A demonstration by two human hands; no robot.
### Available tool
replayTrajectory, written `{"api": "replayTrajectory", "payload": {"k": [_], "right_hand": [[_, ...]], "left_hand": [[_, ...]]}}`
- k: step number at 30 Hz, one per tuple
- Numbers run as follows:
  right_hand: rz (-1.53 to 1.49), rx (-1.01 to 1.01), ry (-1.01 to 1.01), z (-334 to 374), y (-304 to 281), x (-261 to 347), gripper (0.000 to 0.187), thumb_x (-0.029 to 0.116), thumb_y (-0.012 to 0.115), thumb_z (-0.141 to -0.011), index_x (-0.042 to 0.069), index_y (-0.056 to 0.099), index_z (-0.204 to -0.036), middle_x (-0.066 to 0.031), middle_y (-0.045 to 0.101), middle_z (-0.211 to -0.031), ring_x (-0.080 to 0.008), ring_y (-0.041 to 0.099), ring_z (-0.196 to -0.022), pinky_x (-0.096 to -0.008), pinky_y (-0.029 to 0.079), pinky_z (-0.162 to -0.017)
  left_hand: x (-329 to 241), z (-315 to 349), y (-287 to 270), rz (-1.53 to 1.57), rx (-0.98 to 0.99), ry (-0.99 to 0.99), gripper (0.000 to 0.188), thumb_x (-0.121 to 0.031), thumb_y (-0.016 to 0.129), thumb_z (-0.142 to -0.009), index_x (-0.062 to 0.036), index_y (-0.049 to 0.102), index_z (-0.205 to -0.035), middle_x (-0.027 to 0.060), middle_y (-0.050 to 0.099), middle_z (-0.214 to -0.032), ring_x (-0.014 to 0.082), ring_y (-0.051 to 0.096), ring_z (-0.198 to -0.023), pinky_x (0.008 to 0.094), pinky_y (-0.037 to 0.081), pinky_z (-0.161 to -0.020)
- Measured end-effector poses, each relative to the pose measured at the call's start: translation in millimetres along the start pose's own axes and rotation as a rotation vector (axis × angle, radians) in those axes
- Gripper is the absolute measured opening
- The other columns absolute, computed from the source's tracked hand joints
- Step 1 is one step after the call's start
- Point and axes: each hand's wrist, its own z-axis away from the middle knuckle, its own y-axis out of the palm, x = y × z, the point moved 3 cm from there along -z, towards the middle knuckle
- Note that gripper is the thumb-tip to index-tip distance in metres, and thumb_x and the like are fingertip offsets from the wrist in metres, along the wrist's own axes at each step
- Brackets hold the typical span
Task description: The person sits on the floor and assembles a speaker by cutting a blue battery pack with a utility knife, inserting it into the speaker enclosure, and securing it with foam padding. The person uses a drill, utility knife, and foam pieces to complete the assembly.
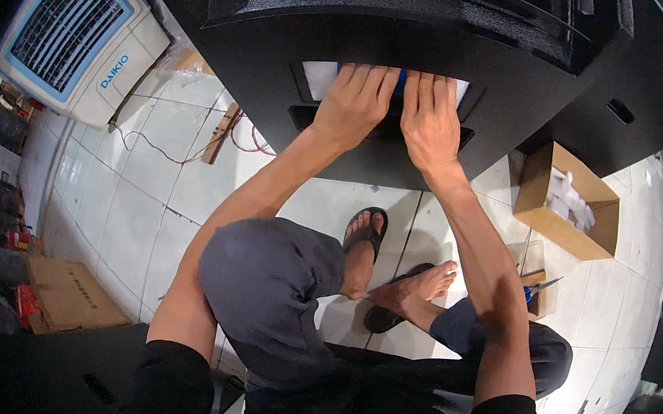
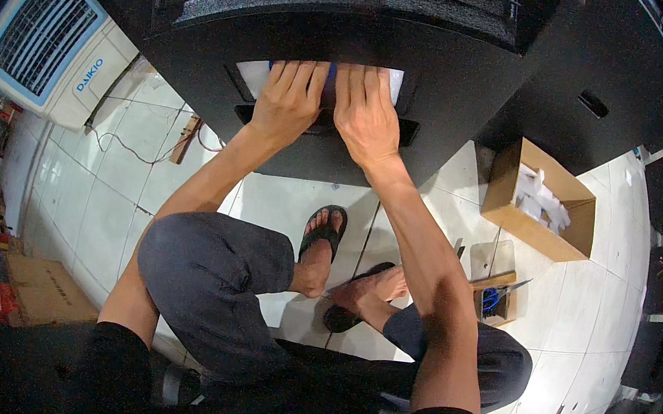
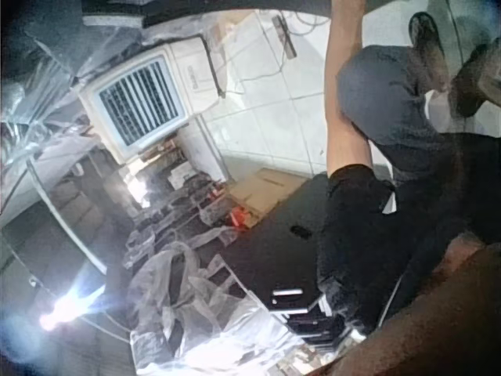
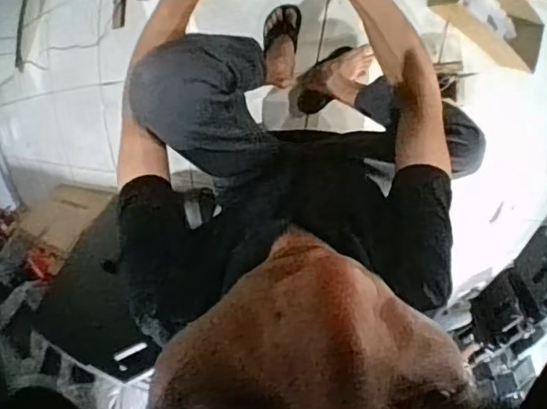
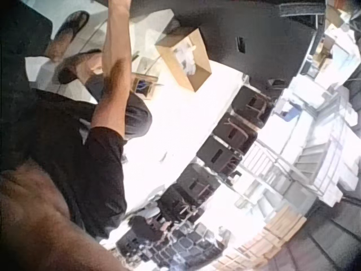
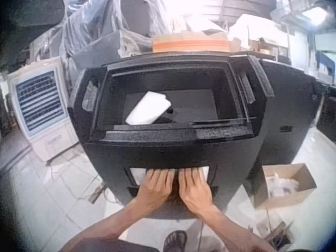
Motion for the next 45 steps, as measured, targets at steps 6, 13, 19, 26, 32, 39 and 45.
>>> {"api": "replayTrajectory", "payload": {"k": [6,13,19,26,32,39,45], "right_hand": [[-0.088,0.08,0.146,9.9,-17.9,13.5,0.051,0.012,0.057,-0.082,-0.013,0.05,-0.126,-0.025,0.054,-0.125,-0.0371,0.049,-0.122,-0.0487,0.034,-0.111],[-0.883,0.014,1.42,74.9,-11.4,11.5,0.035,0.03,0.064,-0.094,-0.005,0.066,-0.098,-0.0144,0.068,-0.09,-0.0237,0.066,-0.087,-0.0364,0.052,-0.078],[-1.518,-0.222,1.462,64.7,24.1,-7.1,0.037,0.028,0.062,-0.096,-0.007,0.062,-0.085,-0.0141,0.067,-0.083,-0.0185,0.067,-0.08,-0.029,0.055,-0.072],[-1.595,-0.448,1.517,63.7,27.4,-0.8,0.029,0.021,0.065,-0.094,-0.004,0.059,-0.082,-0.0147,0.063,-0.075,-0.0205,0.067,-0.069,-0.0331,0.06,-0.067],[-1.581,-0.504,1.583,54.5,29.1,2.5,0.032,0.022,0.066,-0.094,-0.007,0.059,-0.083,-0.0148,0.063,-0.075,-0.0204,0.066,-0.068,-0.0329,0.06,-0.064],[-1.224,-0.142,1.525,65.8,-6.8,6.3,0.042,0.03,0.065,-0.094,-0.011,0.061,-0.099,-0.0186,0.068,-0.092,-0.0225,0.068,-0.077,-0.033,0.057,-0.069],[-0.424,-0.187,0.346,5.2,-54.9,23.3,0.041,0.009,0.075,-0.081,-0.004,0.06,-0.116,-0.0207,0.061,-0.117,-0.0382,0.058,-0.112,-0.0425,0.047,-0.096]], "left_hand": [[-2.1,-2.3,-7.7,0.06,0.061,-0.064,0.051,-0.015,0.067,-0.073,0.0028,0.055,-0.12,0.0158,0.059,-0.108,0.0303,0.057,-0.099,0.0425,0.045,-0.093],[-3.4,0.9,0.5,0.069,0.109,-0.084,0.05,-0.014,0.058,-0.081,0.0031,0.052,-0.128,0.0189,0.057,-0.119,0.0326,0.054,-0.113,0.0449,0.038,-0.105],[-1.2,2.3,0.1,0.074,0.002,-0.08,0.056,-0.013,0.07,-0.069,0.0006,0.055,-0.122,0.0159,0.058,-0.111,0.0322,0.056,-0.104,0.0444,0.043,-0.098],[-6.6,4.7,0.1,0.062,0.015,-0.095,0.048,-0.014,0.058,-0.082,0.0016,0.054,-0.127,0.016,0.057,-0.115,0.0314,0.056,-0.108,0.0434,0.041,-0.102],[-7.4,0.0,1.4,0.056,-0.015,-0.108,0.049,-0.016,0.059,-0.081,0.0014,0.054,-0.127,0.0158,0.057,-0.116,0.0316,0.056,-0.109,0.0436,0.041,-0.103],[-4.4,5.1,-1.3,0.11,0.008,-0.109,0.049,-0.017,0.059,-0.081,0.0008,0.054,-0.126,0.0158,0.057,-0.116,0.0317,0.054,-0.11,0.0437,0.038,-0.105],[-3.7,11.6,2.1,0.144,-0.027,-0.129,0.052,-0.021,0.059,-0.083,0.0006,0.052,-0.13,0.016,0.055,-0.12,0.0315,0.052,-0.113,0.043,0.036,-0.106]]}}
